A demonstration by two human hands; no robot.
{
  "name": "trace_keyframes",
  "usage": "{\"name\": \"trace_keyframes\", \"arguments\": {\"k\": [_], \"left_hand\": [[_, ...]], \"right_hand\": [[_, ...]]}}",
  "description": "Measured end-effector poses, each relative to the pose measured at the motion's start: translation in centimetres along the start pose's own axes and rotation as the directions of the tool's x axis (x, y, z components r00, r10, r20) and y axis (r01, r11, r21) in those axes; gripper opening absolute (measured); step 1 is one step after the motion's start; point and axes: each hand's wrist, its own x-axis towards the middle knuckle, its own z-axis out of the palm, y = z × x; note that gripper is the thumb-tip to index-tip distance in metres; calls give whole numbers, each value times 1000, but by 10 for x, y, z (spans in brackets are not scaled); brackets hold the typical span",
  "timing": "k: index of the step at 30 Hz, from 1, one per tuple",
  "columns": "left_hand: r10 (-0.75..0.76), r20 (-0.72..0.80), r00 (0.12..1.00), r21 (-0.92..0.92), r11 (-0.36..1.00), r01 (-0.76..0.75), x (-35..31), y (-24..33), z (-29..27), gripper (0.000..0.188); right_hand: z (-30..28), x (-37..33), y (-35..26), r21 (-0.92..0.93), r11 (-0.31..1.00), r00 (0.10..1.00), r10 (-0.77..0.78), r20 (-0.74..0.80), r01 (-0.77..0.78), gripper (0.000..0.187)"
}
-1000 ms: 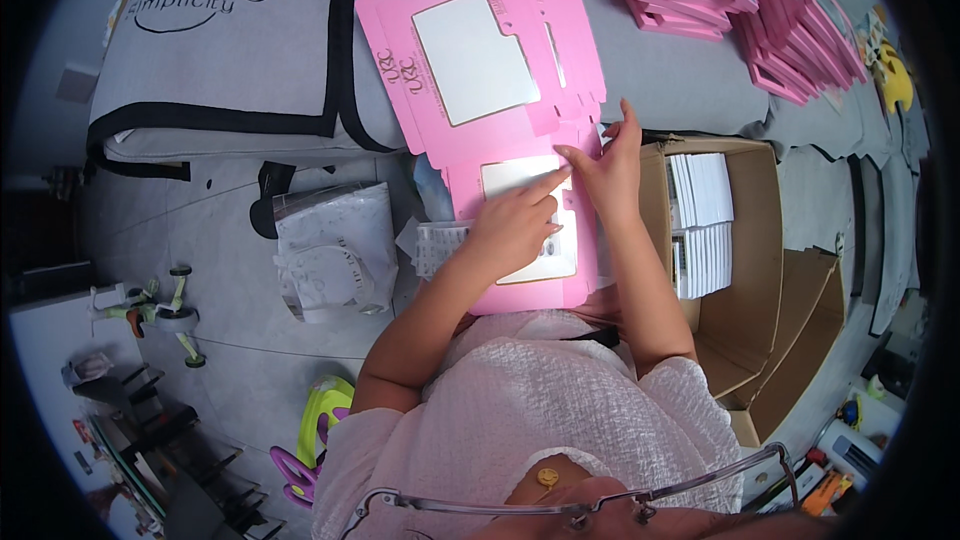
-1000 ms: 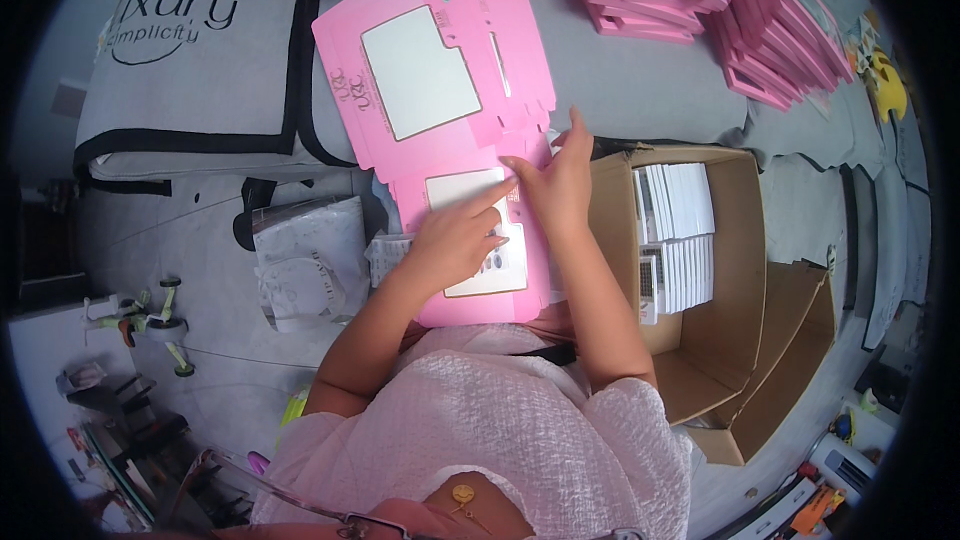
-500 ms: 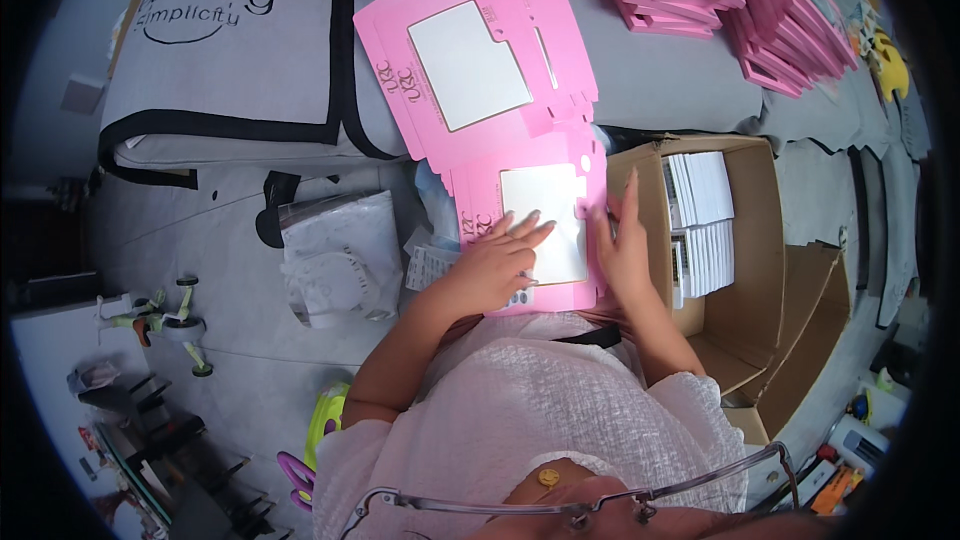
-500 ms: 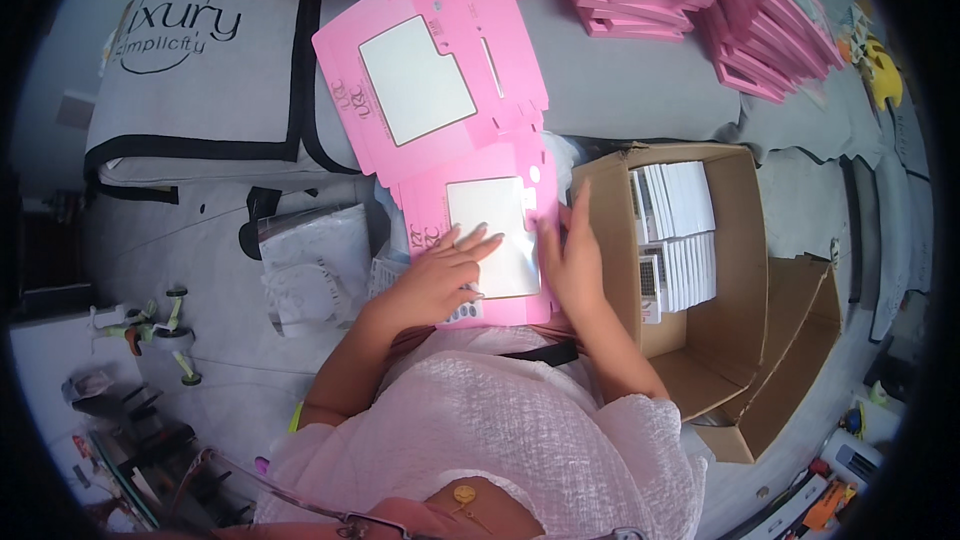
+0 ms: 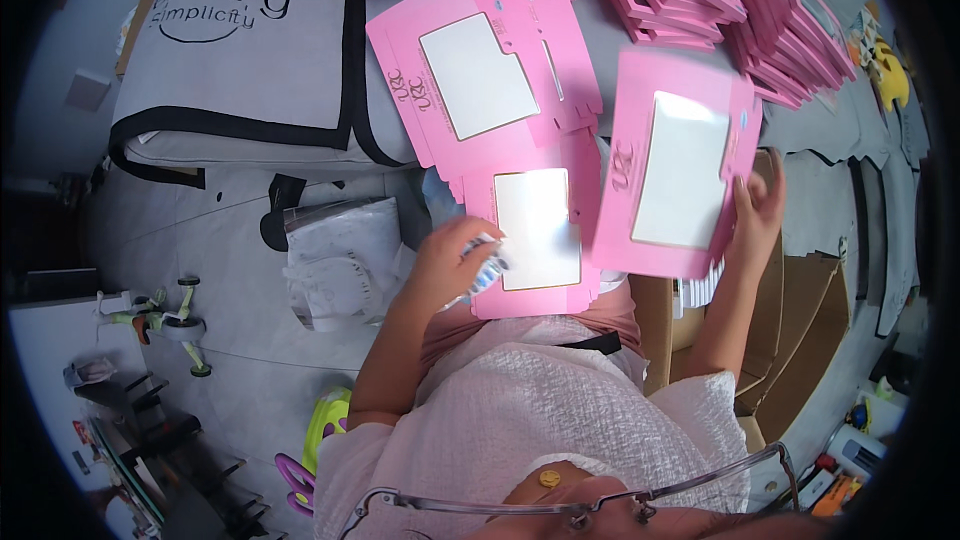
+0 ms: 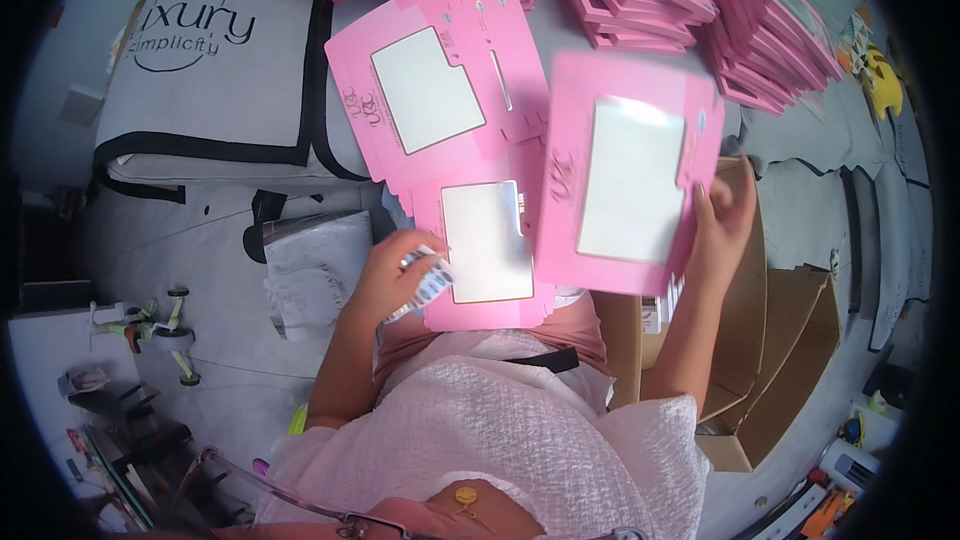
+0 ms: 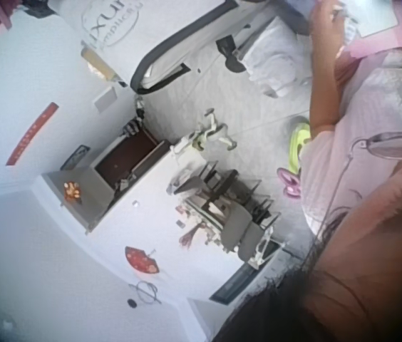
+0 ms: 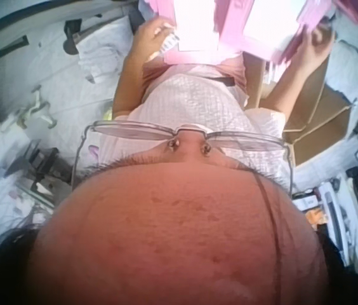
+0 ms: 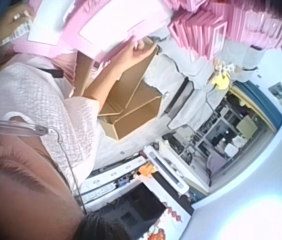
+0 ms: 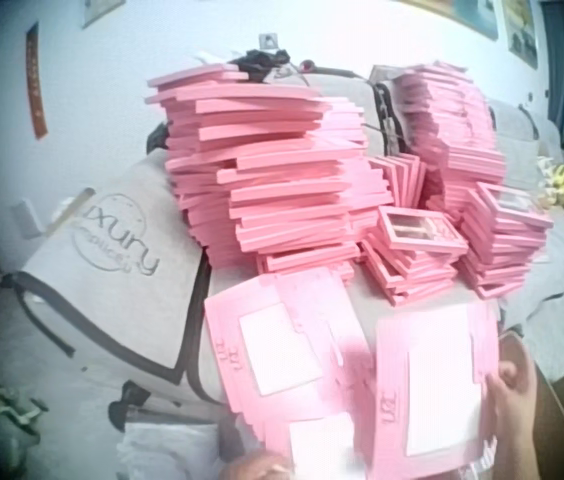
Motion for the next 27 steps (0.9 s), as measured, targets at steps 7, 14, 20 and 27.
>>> {"name": "trace_keyframes", "arguments": {"k": [7,14,20,27], "left_hand": [[-136,-177,975,68,986,150,-20,-32,-6,7],[-417,63,907,-107,900,422,-20,-26,-12,14],[-228,311,923,-106,956,272,-13,-21,7,16],[-182,440,879,-83,967,241,-11,-16,-2,16]], "right_hand": [[172,52,18,155,988,950,-30,310,-20,70],[138,-14,52,-397,901,941,-34,336,174,81],[66,-122,64,-406,912,898,229,376,-63,75],[-31,-75,27,-400,838,855,477,204,-372,46]]}}
